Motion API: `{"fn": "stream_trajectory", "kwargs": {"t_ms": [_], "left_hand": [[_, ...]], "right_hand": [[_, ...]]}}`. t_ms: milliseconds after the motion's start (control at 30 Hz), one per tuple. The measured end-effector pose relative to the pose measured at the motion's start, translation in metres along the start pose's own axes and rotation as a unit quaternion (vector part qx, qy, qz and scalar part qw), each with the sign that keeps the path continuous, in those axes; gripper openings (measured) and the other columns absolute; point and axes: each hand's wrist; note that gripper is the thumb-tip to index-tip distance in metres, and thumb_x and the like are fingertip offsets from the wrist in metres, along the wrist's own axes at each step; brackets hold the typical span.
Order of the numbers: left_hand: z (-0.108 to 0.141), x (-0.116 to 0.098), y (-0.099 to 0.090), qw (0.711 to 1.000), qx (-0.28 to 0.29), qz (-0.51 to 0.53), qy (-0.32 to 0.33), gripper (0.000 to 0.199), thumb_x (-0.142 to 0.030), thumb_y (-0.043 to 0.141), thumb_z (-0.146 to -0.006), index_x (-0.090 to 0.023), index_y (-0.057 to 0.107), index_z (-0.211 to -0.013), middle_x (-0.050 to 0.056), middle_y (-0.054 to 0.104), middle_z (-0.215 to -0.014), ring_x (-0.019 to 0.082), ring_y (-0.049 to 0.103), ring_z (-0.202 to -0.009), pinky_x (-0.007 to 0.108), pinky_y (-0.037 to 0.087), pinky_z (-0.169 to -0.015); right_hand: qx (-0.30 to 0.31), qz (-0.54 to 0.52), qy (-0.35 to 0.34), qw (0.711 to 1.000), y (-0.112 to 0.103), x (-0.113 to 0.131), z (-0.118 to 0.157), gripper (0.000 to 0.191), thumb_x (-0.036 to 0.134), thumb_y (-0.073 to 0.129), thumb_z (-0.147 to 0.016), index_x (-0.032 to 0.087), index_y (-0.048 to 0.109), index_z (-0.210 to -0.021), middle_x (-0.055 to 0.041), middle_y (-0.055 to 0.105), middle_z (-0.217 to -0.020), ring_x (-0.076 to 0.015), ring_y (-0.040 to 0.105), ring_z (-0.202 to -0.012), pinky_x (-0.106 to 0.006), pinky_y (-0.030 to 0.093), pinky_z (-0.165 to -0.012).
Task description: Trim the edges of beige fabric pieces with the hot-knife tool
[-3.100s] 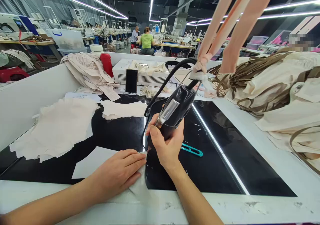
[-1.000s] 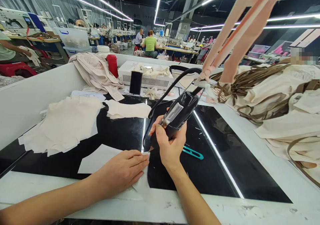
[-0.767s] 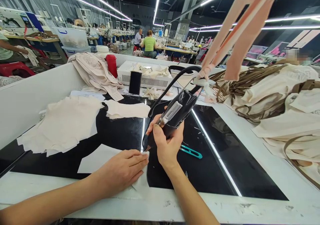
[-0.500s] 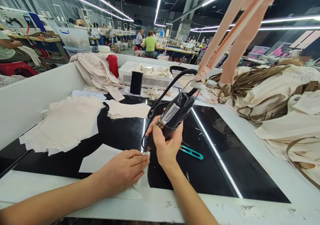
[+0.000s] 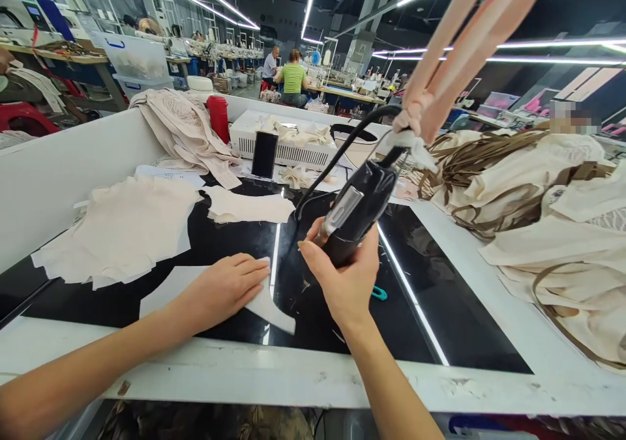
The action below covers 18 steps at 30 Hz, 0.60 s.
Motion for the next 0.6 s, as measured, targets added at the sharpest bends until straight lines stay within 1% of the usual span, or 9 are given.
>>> {"fn": "stream_trajectory", "kwargs": {"t_ms": [67,133,200,267,333,400,500,600], "left_hand": [[0.000,0.004,-0.002,1.000,-0.014,-0.025,-0.012,0.017,-0.016,0.058,-0.107,-0.013,0.067,-0.120,0.011,0.074,-0.124,0.027,0.069,-0.107,0.041,0.058,-0.087],[-0.001,0.002,-0.005,0.999,-0.040,-0.024,-0.004,0.018,-0.014,0.055,-0.107,-0.013,0.067,-0.120,0.011,0.073,-0.124,0.027,0.068,-0.111,0.041,0.058,-0.092],[-0.002,-0.006,-0.007,0.998,-0.064,0.012,0.020,0.018,-0.011,0.052,-0.108,-0.013,0.067,-0.118,0.009,0.074,-0.121,0.024,0.068,-0.111,0.040,0.057,-0.098],[-0.003,-0.015,-0.007,0.994,-0.073,0.058,0.052,0.017,-0.012,0.052,-0.109,-0.014,0.068,-0.115,0.007,0.074,-0.114,0.021,0.069,-0.106,0.037,0.056,-0.098],[-0.002,-0.023,-0.006,0.991,-0.062,0.087,0.080,0.013,-0.016,0.055,-0.109,-0.015,0.068,-0.114,0.006,0.073,-0.109,0.020,0.068,-0.102,0.035,0.057,-0.096],[0.000,-0.028,-0.004,0.990,-0.040,0.096,0.098,0.012,-0.020,0.062,-0.108,-0.016,0.067,-0.117,0.006,0.072,-0.107,0.020,0.068,-0.102,0.036,0.056,-0.096],[0.002,-0.030,0.000,0.990,-0.010,0.095,0.101,0.020,-0.026,0.069,-0.105,-0.017,0.066,-0.122,0.006,0.071,-0.106,0.022,0.067,-0.104,0.037,0.055,-0.097],[0.004,-0.029,0.002,0.992,0.001,0.092,0.091,0.020,-0.030,0.072,-0.104,-0.017,0.067,-0.119,0.005,0.070,-0.107,0.022,0.067,-0.104,0.037,0.054,-0.098]], "right_hand": [[-0.014,0.021,-0.006,1.000,-0.003,0.006,0.004,0.041,0.030,0.089,-0.084,0.026,0.063,-0.114,0.0017,0.071,-0.088,-0.0174,0.068,-0.071,-0.035,0.063,-0.066],[-0.025,0.005,-0.011,1.000,-0.004,0.010,0.008,0.038,0.031,0.087,-0.086,0.026,0.063,-0.115,0.0015,0.071,-0.090,-0.0169,0.068,-0.069,-0.035,0.063,-0.064],[-0.030,-0.019,-0.011,0.999,-0.004,0.011,0.013,0.037,0.032,0.085,-0.088,0.026,0.062,-0.116,0.0022,0.070,-0.089,-0.0159,0.067,-0.066,-0.034,0.062,-0.061],[-0.037,-0.032,-0.012,0.999,-0.003,0.011,0.016,0.036,0.034,0.084,-0.088,0.026,0.062,-0.116,0.0028,0.069,-0.086,-0.0153,0.066,-0.063,-0.032,0.061,-0.057],[-0.043,-0.039,-0.010,0.998,-0.003,0.011,0.019,0.037,0.035,0.084,-0.089,0.025,0.062,-0.116,0.0028,0.068,-0.085,-0.0150,0.066,-0.062,-0.031,0.060,-0.056],[-0.045,-0.043,-0.007,0.998,-0.002,0.010,0.021,0.037,0.036,0.084,-0.088,0.026,0.061,-0.116,0.0031,0.067,-0.085,-0.0147,0.065,-0.062,-0.031,0.060,-0.056],[-0.043,-0.043,0.000,0.998,0.000,0.007,0.024,0.039,0.037,0.083,-0.088,0.027,0.060,-0.118,0.0035,0.066,-0.086,-0.0147,0.065,-0.063,-0.032,0.060,-0.057],[-0.047,-0.043,0.008,0.998,0.002,0.004,0.025,0.040,0.037,0.082,-0.089,0.027,0.058,-0.119,0.0035,0.065,-0.087,-0.0147,0.065,-0.063,-0.032,0.059,-0.058]]}}
Point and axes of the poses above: each hand's wrist, its own z-axis away from the middle knuckle, its own y-axis out of the palm, x = y × z
